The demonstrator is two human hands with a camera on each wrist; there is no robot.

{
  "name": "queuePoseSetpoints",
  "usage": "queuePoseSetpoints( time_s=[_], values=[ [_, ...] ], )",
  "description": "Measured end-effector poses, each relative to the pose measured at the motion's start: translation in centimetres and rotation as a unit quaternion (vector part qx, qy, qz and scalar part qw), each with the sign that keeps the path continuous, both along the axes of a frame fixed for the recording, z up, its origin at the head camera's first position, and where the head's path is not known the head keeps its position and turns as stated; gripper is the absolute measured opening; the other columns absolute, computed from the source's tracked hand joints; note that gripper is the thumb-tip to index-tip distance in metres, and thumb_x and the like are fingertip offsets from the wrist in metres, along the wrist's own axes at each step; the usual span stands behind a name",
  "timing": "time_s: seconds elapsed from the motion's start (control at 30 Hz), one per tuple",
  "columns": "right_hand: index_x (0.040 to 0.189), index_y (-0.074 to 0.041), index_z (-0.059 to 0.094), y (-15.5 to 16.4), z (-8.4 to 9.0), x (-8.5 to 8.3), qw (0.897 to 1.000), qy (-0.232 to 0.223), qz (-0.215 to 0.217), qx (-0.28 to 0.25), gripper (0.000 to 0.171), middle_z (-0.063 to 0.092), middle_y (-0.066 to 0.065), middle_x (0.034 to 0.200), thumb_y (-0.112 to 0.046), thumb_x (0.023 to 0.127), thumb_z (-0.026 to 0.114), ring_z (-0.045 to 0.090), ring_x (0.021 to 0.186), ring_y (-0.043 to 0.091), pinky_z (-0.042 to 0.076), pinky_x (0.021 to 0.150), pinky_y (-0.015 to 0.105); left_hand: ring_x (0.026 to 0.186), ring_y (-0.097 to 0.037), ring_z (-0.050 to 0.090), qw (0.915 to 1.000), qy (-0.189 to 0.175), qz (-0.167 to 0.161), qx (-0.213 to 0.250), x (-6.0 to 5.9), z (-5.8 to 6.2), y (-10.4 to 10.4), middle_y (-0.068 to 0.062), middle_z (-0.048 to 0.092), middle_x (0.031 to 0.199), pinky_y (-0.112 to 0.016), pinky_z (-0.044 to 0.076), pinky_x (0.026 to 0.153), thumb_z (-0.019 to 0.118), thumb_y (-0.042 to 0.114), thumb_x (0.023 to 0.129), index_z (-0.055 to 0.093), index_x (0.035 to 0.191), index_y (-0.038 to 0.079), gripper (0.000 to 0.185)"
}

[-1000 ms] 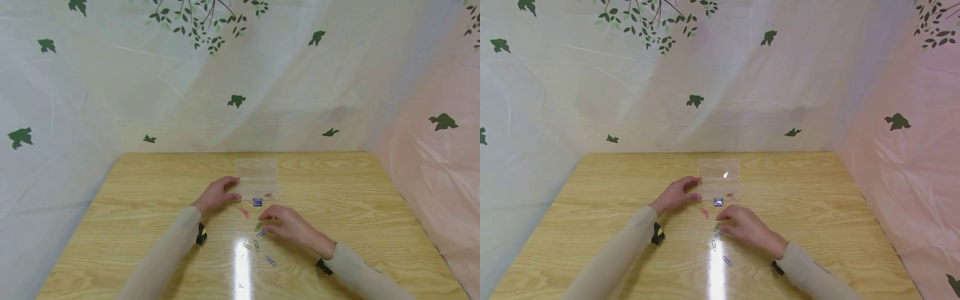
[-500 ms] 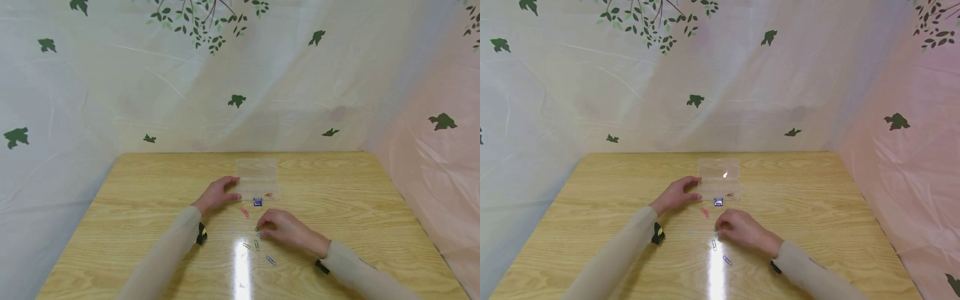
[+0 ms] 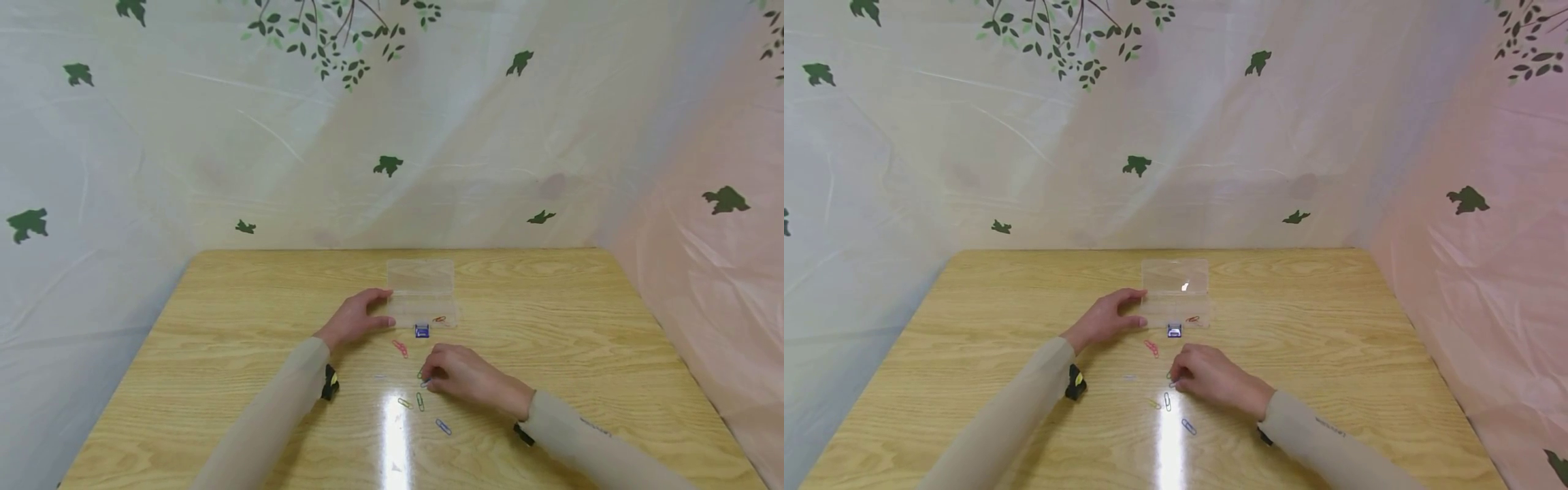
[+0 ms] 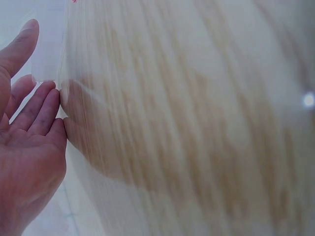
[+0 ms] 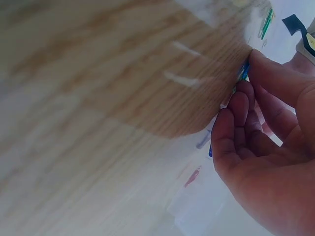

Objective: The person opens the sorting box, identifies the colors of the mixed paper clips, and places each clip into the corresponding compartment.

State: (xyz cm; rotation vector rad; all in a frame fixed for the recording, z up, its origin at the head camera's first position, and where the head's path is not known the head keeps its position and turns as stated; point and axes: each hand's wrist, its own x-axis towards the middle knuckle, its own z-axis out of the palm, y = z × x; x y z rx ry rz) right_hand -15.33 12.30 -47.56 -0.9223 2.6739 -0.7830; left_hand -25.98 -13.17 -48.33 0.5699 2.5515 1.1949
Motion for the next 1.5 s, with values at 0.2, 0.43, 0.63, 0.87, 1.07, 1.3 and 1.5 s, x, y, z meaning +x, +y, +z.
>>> queuePoseSetpoints(
  time_s=[0.2,0.43,0.63,0.87,1.07,1.3,1.5],
  values=[
    [0.09,-0.018,0.073,-0.1,0.3,0.1,1.0,-0.009,0.001,0.006,0.009,0.061,-0.012,0.09,-0.011,0.093,0.078,0.053,0.08,0.001,0.051,0.073,0.024,0.145,-0.029,0.044,1.0,0.003,0.0,-0.002,0.0,-0.1,0.0,-0.008,0.053,0.153,-0.046,0.032,0.122,0.08,0.03,0.093,0.055,0.149,0.014,0.063],
    [0.089,-0.017,0.069,-0.1,0.4,0.2,1.0,-0.007,0.015,0.011,0.013,0.059,-0.013,0.088,-0.007,0.095,0.075,0.051,0.079,0.002,0.049,0.072,0.023,0.145,-0.029,0.044,1.0,0.002,-0.002,-0.003,-0.1,-0.2,0.0,-0.007,0.053,0.154,-0.047,0.032,0.122,0.08,0.032,0.093,0.055,0.15,0.015,0.064],
    [0.092,-0.018,0.068,0.1,0.4,0.2,1.0,-0.021,0.007,-0.006,0.012,0.063,-0.014,0.088,-0.008,0.098,0.071,0.054,0.078,0.002,0.051,0.072,0.023,0.145,-0.028,0.044,1.0,0.001,-0.002,-0.003,-0.1,-0.4,0.0,-0.007,0.053,0.153,-0.046,0.032,0.122,0.08,0.032,0.093,0.055,0.15,0.015,0.064],
    [0.092,-0.02,0.07,0.5,0.9,0.1,0.998,-0.023,-0.037,-0.043,0.012,0.067,-0.015,0.09,-0.01,0.096,0.074,0.06,0.082,0.002,0.055,0.076,0.025,0.146,-0.027,0.043,1.0,-0.007,0.003,-0.004,0.0,-0.3,0.0,-0.006,0.053,0.154,-0.046,0.031,0.123,0.08,0.032,0.093,0.055,0.15,0.016,0.064],
    [0.094,-0.015,0.072,1.0,1.6,-0.1,0.997,0.003,-0.043,-0.062,0.008,0.068,-0.011,0.09,-0.007,0.095,0.075,0.06,0.082,0.003,0.056,0.074,0.023,0.147,-0.028,0.042,0.9999,-0.007,0.005,-0.007,0.2,-0.2,0.0,-0.006,0.052,0.154,-0.046,0.031,0.123,0.08,0.031,0.093,0.054,0.15,0.016,0.064],
    [0.098,-0.012,0.071,1.5,2.3,-0.5,0.994,0.023,-0.06,-0.084,0.01,0.069,-0.008,0.091,-0.004,0.095,0.074,0.062,0.083,0.004,0.058,0.074,0.023,0.146,-0.028,0.043,0.9999,-0.001,0.002,-0.012,0.0,-0.2,0.0,-0.007,0.052,0.154,-0.047,0.031,0.123,0.08,0.031,0.093,0.054,0.15,0.016,0.065],
    [0.101,-0.013,0.074,1.8,2.8,-0.9,0.99,0.048,-0.092,-0.097,0.011,0.069,-0.009,0.092,-0.005,0.094,0.075,0.063,0.083,0.005,0.058,0.073,0.024,0.146,-0.028,0.043,1.0,-0.004,0.001,-0.009,-0.1,-0.1,-0.1,-0.006,0.052,0.154,-0.047,0.031,0.123,0.08,0.031,0.093,0.054,0.15,0.016,0.065]
  ],
)
